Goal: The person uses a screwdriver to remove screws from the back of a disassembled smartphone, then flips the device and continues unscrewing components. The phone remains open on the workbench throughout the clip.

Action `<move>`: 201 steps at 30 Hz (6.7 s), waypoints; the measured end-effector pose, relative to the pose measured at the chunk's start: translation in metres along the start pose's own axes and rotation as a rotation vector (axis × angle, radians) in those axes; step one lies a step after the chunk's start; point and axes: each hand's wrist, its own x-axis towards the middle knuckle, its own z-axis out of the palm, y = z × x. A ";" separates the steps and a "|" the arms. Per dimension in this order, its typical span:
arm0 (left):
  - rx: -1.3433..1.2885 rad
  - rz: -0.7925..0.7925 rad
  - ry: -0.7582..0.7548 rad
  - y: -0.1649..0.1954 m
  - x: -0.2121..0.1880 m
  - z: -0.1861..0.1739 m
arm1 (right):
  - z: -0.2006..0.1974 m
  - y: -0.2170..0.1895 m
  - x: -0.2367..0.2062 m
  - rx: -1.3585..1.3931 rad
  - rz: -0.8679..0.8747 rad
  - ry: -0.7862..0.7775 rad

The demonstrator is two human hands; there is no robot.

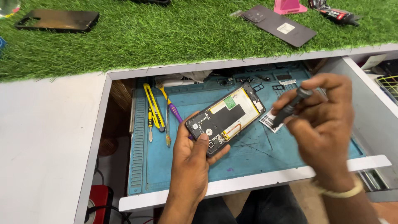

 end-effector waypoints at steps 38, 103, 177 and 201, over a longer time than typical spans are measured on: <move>0.109 0.368 0.122 -0.016 -0.005 -0.008 | -0.003 0.023 0.046 -0.698 -0.154 -0.106; 1.111 0.747 0.238 0.008 0.014 0.027 | -0.033 0.013 0.002 -0.221 0.048 0.181; 1.043 0.879 -0.011 -0.017 0.038 0.038 | -0.035 0.034 -0.023 0.424 0.149 0.302; -0.213 0.122 -0.045 -0.030 0.023 0.025 | -0.096 0.029 0.020 -1.288 0.481 -0.344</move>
